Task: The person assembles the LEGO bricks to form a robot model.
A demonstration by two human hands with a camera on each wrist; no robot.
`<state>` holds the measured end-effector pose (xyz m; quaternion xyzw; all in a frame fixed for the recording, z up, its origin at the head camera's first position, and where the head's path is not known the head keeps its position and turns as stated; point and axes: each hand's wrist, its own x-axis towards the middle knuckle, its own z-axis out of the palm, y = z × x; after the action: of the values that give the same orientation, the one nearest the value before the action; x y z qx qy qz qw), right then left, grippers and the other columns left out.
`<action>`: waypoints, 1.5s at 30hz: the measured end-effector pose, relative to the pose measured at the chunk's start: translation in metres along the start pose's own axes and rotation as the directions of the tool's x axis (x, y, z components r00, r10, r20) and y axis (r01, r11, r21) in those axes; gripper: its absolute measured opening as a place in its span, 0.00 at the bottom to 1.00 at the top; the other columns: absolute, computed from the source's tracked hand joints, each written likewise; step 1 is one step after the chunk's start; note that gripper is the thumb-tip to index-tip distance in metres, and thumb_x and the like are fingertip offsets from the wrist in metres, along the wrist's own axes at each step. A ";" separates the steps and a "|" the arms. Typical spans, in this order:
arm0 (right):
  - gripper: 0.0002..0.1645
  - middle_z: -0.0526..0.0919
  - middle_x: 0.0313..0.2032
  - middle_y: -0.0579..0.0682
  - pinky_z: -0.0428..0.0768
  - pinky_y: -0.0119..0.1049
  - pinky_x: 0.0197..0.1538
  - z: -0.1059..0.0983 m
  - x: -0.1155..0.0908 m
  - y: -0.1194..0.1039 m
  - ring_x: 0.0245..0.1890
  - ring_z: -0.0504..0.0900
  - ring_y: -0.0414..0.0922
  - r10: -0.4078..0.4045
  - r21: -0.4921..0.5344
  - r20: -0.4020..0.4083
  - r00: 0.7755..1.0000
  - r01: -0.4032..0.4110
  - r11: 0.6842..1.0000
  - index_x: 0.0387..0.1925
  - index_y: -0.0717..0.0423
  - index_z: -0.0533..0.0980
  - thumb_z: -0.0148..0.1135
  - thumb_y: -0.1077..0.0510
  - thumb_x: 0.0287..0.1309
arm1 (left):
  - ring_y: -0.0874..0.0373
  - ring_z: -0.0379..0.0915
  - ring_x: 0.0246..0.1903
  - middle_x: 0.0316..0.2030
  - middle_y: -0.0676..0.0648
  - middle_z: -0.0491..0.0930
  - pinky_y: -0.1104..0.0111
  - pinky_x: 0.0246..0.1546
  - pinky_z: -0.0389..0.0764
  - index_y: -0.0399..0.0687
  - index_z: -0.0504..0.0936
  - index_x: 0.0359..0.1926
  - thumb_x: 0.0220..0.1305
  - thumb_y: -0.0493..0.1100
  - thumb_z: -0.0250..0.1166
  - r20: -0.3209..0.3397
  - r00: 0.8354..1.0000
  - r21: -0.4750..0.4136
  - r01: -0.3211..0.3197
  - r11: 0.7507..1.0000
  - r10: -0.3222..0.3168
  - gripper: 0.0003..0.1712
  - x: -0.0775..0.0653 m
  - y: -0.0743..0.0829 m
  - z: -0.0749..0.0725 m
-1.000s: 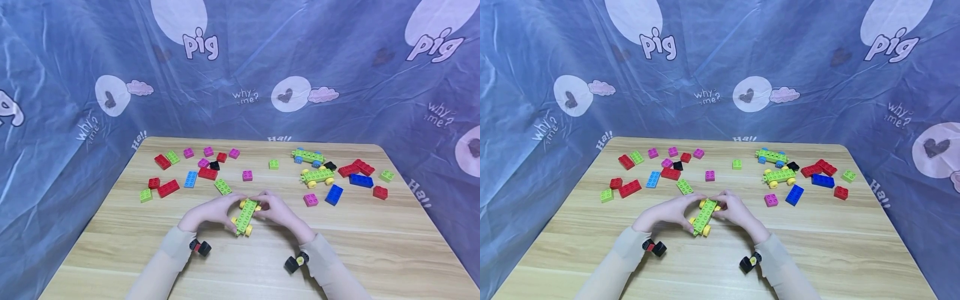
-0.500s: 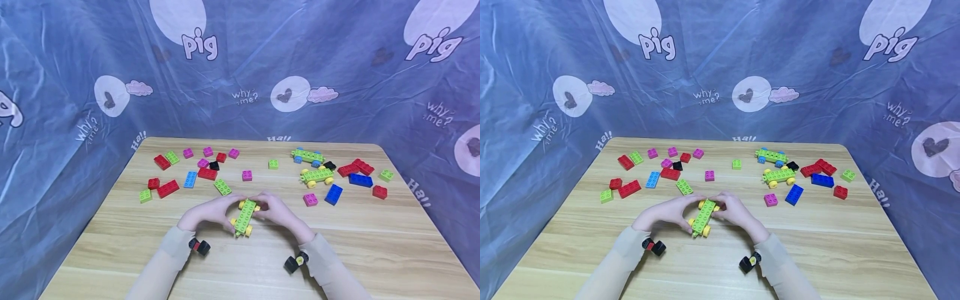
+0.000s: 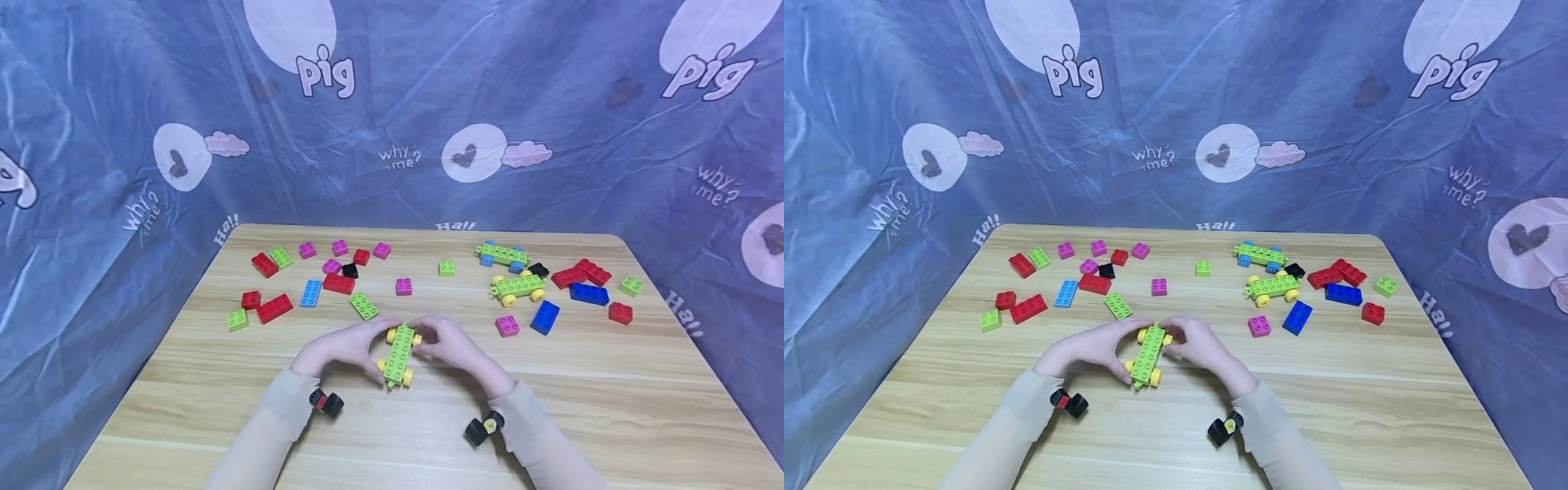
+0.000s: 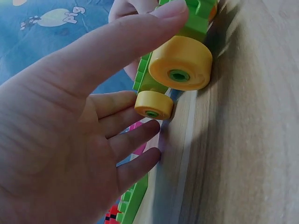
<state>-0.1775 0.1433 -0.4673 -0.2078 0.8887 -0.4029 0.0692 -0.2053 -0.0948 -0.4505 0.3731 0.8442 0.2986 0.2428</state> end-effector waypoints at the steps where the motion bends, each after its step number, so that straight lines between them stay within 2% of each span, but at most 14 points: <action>1: 0.27 0.83 0.48 0.55 0.77 0.49 0.56 0.000 0.000 0.000 0.49 0.81 0.51 -0.006 -0.005 0.001 1.000 0.006 1.000 0.54 0.60 0.77 0.71 0.60 0.49 | 0.53 0.55 0.70 0.71 0.48 0.60 0.57 0.70 0.58 0.48 0.57 0.73 0.37 0.49 0.81 0.000 1.000 0.003 0.004 1.000 -0.004 0.62 0.000 0.000 0.001; 6: 0.28 0.83 0.50 0.56 0.75 0.51 0.58 0.001 0.001 0.000 0.52 0.80 0.52 -0.016 -0.011 0.000 1.000 0.016 1.000 0.54 0.60 0.77 0.71 0.59 0.49 | 0.54 0.55 0.70 0.70 0.49 0.60 0.57 0.70 0.59 0.48 0.57 0.73 0.36 0.51 0.82 -0.005 1.000 0.015 0.012 1.000 -0.012 0.63 0.001 0.000 0.001; 21: 0.28 0.82 0.50 0.56 0.74 0.51 0.59 0.001 0.001 0.000 0.52 0.80 0.53 -0.011 0.004 0.001 1.000 0.011 1.000 0.54 0.60 0.76 0.71 0.59 0.49 | 0.52 0.57 0.69 0.69 0.49 0.62 0.57 0.70 0.59 0.49 0.58 0.72 0.33 0.54 0.82 -0.033 0.999 0.017 0.015 1.000 -0.015 0.65 0.001 0.000 0.004; 30: 0.26 0.83 0.48 0.56 0.78 0.48 0.56 -0.008 0.004 0.001 0.48 0.82 0.50 -0.008 0.040 0.008 1.000 0.008 0.999 0.54 0.62 0.76 0.68 0.59 0.53 | 0.53 0.57 0.69 0.69 0.49 0.62 0.57 0.69 0.60 0.49 0.58 0.72 0.33 0.55 0.82 -0.033 0.999 0.029 0.017 0.999 -0.016 0.64 0.001 0.001 0.003; 40: 0.24 0.84 0.48 0.56 0.76 0.48 0.59 -0.012 0.019 0.010 0.48 0.82 0.51 0.026 0.121 -0.072 0.997 -0.017 0.993 0.53 0.62 0.76 0.67 0.58 0.54 | 0.51 0.55 0.70 0.70 0.47 0.60 0.57 0.70 0.59 0.47 0.57 0.72 0.33 0.54 0.82 -0.038 0.999 0.043 0.014 0.999 -0.012 0.65 0.001 0.003 0.004; 45: 0.24 0.84 0.46 0.58 0.77 0.48 0.57 -0.012 0.034 0.017 0.47 0.83 0.52 0.001 0.126 -0.113 0.994 0.013 0.992 0.53 0.64 0.76 0.67 0.61 0.54 | 0.52 0.57 0.69 0.69 0.47 0.62 0.58 0.70 0.59 0.47 0.57 0.72 0.33 0.54 0.82 -0.038 0.999 0.047 0.020 0.999 -0.018 0.65 0.000 0.004 0.005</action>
<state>-0.2173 0.1472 -0.4700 -0.1826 0.8631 -0.4698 0.0307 -0.2006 -0.0911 -0.4512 0.3649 0.8589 0.2834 0.2209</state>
